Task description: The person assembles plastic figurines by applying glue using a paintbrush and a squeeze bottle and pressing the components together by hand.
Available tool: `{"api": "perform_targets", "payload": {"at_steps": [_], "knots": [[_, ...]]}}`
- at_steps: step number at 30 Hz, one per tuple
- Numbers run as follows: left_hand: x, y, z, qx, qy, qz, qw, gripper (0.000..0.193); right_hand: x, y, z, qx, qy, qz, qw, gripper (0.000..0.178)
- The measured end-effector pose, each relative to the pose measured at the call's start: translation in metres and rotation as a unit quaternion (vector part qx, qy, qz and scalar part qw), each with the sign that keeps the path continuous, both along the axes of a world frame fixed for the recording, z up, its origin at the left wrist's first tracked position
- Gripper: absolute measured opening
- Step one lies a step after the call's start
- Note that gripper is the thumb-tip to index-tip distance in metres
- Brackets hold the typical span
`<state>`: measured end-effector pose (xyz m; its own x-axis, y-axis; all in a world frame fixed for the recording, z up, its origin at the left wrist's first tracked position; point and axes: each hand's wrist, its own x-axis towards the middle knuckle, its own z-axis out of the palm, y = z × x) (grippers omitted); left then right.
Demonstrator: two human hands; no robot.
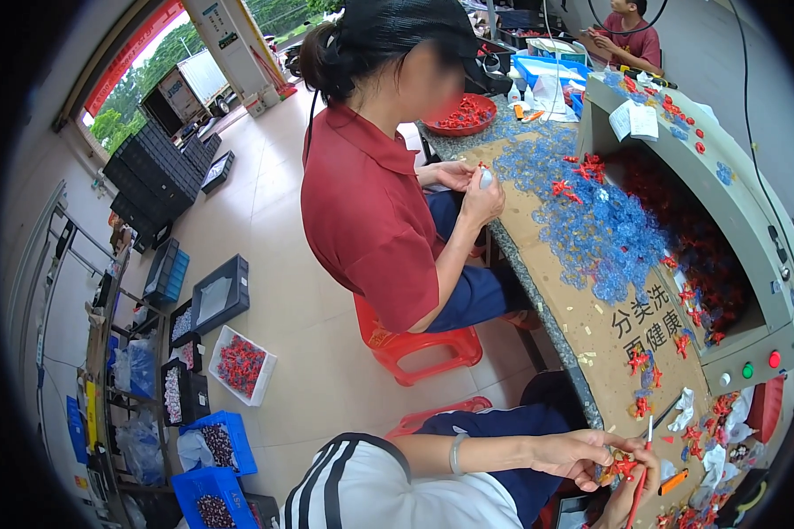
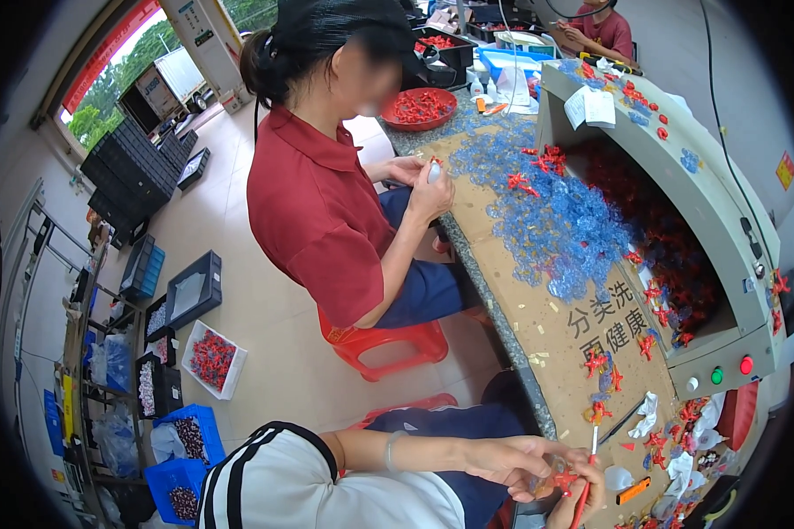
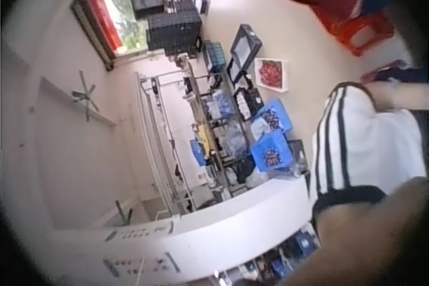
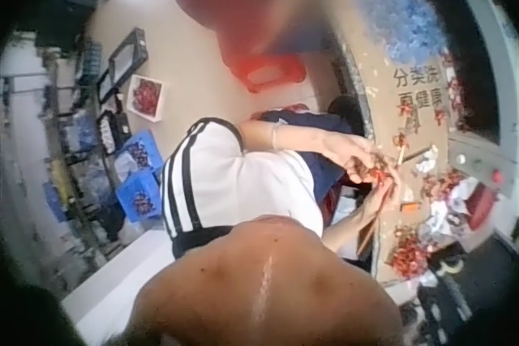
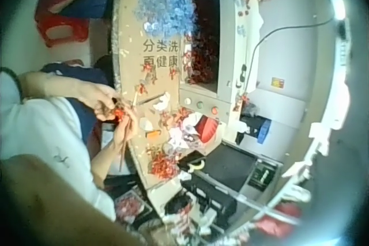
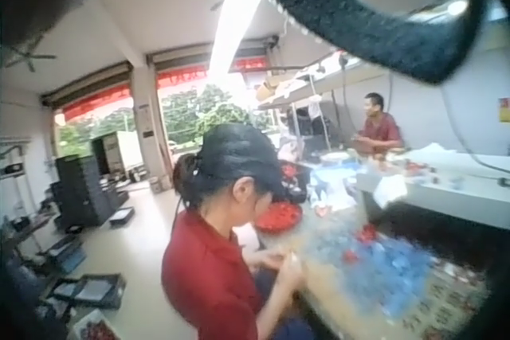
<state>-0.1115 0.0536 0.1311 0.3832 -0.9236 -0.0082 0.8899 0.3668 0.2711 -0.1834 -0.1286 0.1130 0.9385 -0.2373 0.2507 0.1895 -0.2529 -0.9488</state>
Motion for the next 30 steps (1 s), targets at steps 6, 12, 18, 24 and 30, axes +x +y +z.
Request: {"api": "perform_targets", "payload": {"at_steps": [6, 12, 18, 24, 30], "knots": [[0.006, -0.007, -0.017, 0.004, 0.040, -0.026, 0.999, 0.048, 0.012, 0.013, 0.000, 0.067, 0.000, -0.023, 0.997, 0.009], [0.005, -0.003, -0.032, 0.167, -0.309, 0.144, 0.925, 0.039, 0.017, 0.022, 0.020, -0.012, 0.035, -0.084, 0.996, 0.010], [-0.003, -0.005, -0.031, 0.203, -0.299, 0.115, 0.925, 0.042, 0.014, 0.025, 0.027, 0.017, 0.075, -0.063, 0.995, 0.017], [0.011, -0.012, -0.027, 0.167, -0.264, 0.174, 0.934, 0.041, 0.013, 0.019, 0.021, 0.178, 0.086, -0.098, 0.975, 0.025], [0.015, -0.019, -0.031, 0.218, -0.323, 0.139, 0.910, 0.046, 0.019, 0.011, 0.003, 0.256, 0.088, -0.120, 0.955, 0.015]]}}
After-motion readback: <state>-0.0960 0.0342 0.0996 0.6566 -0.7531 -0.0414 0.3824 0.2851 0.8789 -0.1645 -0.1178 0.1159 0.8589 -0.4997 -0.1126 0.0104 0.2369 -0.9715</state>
